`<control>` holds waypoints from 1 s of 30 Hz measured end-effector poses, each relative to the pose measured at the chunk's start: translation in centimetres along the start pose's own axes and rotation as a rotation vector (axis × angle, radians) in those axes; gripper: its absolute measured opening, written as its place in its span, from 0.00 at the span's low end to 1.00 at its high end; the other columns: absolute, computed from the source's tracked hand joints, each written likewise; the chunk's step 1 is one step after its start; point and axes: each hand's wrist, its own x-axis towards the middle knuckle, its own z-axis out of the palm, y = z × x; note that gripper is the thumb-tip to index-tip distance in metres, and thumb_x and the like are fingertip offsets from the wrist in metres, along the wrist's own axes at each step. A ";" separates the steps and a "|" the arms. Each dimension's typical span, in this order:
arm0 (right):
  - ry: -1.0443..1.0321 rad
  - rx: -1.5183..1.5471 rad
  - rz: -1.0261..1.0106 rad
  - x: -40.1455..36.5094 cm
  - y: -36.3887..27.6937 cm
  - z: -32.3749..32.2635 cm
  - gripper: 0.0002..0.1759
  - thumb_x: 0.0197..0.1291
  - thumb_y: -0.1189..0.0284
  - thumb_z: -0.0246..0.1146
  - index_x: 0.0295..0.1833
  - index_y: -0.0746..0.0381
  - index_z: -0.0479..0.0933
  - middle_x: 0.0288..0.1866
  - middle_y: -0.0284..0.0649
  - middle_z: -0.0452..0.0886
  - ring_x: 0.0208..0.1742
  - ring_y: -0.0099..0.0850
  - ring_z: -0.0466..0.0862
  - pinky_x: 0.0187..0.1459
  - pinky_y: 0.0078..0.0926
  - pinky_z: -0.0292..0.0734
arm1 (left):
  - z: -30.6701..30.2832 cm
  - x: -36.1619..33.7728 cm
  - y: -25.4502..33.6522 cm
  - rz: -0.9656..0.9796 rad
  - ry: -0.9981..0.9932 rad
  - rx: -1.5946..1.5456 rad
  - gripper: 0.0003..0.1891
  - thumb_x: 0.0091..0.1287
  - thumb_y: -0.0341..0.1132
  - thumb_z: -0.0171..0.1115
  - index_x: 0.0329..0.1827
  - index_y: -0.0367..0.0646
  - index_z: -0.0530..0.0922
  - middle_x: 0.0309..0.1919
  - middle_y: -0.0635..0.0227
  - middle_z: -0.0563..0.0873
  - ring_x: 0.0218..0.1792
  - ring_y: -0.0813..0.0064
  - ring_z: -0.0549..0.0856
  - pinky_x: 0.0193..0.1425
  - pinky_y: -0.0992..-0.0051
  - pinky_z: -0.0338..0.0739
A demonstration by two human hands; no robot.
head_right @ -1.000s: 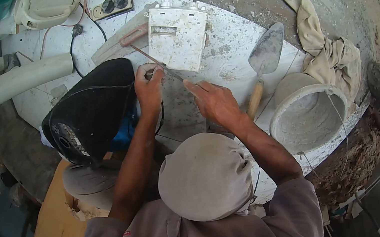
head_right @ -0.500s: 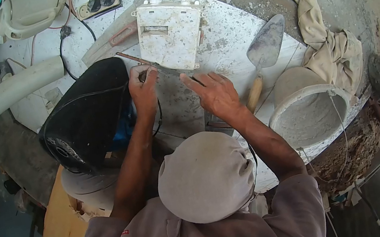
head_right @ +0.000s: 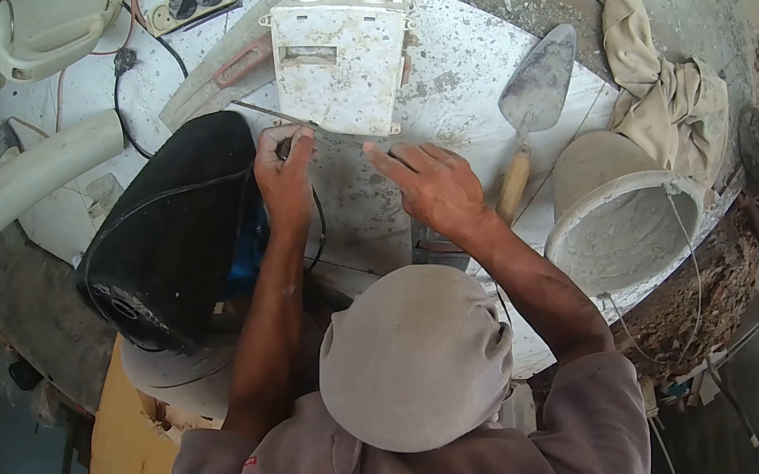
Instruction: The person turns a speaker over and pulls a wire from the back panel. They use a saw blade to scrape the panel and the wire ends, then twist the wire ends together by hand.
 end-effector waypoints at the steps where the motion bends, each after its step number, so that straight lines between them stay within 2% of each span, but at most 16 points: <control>1: 0.019 -0.002 -0.011 0.9 -0.5 0.4 0.38 0.42 0.85 0.59 0.65 0.51 0.72 0.43 0.39 0.80 0.40 0.38 0.82 0.41 0.34 0.81 | -0.1 0.0 0.2 0.005 -0.007 0.026 0.06 0.64 0.28 0.64 0.37 0.37 0.76 0.28 0.76 0.77 0.30 0.87 0.72 0.36 0.83 0.68; 12: 0.022 -0.012 -0.009 2.4 -0.6 0.9 0.38 0.43 0.85 0.59 0.64 0.50 0.72 0.45 0.38 0.80 0.42 0.37 0.83 0.41 0.32 0.82 | -0.3 0.1 0.3 0.003 -0.037 0.053 0.06 0.64 0.29 0.65 0.36 0.38 0.76 0.28 0.76 0.77 0.30 0.87 0.71 0.36 0.83 0.68; 14: 0.126 -0.014 -0.045 2.4 -0.7 1.3 0.38 0.42 0.86 0.59 0.64 0.50 0.72 0.45 0.37 0.80 0.41 0.37 0.83 0.41 0.32 0.82 | -0.3 0.1 0.6 -0.033 -0.042 0.029 0.06 0.64 0.29 0.65 0.36 0.38 0.77 0.28 0.77 0.76 0.30 0.87 0.71 0.35 0.83 0.67; 18: 0.067 -0.048 -0.049 0.6 0.3 1.0 0.39 0.39 0.82 0.62 0.64 0.53 0.72 0.40 0.37 0.78 0.37 0.36 0.81 0.39 0.31 0.80 | -0.4 0.4 0.2 0.011 -0.035 0.024 0.05 0.64 0.29 0.65 0.36 0.38 0.77 0.27 0.77 0.76 0.30 0.88 0.71 0.35 0.83 0.67; 21: 0.063 -0.037 -0.020 1.6 -0.6 1.4 0.39 0.39 0.82 0.62 0.64 0.53 0.72 0.39 0.37 0.78 0.37 0.36 0.81 0.38 0.31 0.80 | -0.5 0.3 0.1 -0.030 -0.075 0.005 0.05 0.64 0.29 0.65 0.37 0.38 0.77 0.28 0.77 0.77 0.30 0.88 0.71 0.35 0.84 0.67; 23: 0.079 -0.001 0.003 1.7 -0.9 1.8 0.39 0.41 0.86 0.59 0.64 0.50 0.73 0.41 0.37 0.80 0.38 0.37 0.82 0.38 0.32 0.81 | -0.7 0.4 -0.1 -0.026 -0.071 -0.023 0.05 0.64 0.29 0.65 0.37 0.38 0.77 0.28 0.77 0.77 0.30 0.88 0.71 0.36 0.84 0.67; 27: 0.068 -0.040 0.007 -0.3 -0.1 0.9 0.38 0.42 0.86 0.59 0.64 0.51 0.73 0.40 0.36 0.79 0.37 0.36 0.82 0.37 0.31 0.81 | -0.6 0.6 -0.5 0.032 -0.045 0.020 0.05 0.63 0.29 0.65 0.37 0.38 0.77 0.28 0.77 0.77 0.30 0.87 0.72 0.36 0.84 0.68; 30: 0.017 -0.028 0.042 1.0 -0.9 1.2 0.37 0.42 0.86 0.59 0.63 0.52 0.73 0.39 0.36 0.79 0.37 0.35 0.82 0.38 0.31 0.81 | -0.5 0.6 -0.3 -0.010 -0.094 0.036 0.06 0.65 0.30 0.63 0.39 0.37 0.78 0.31 0.72 0.80 0.33 0.84 0.76 0.40 0.82 0.71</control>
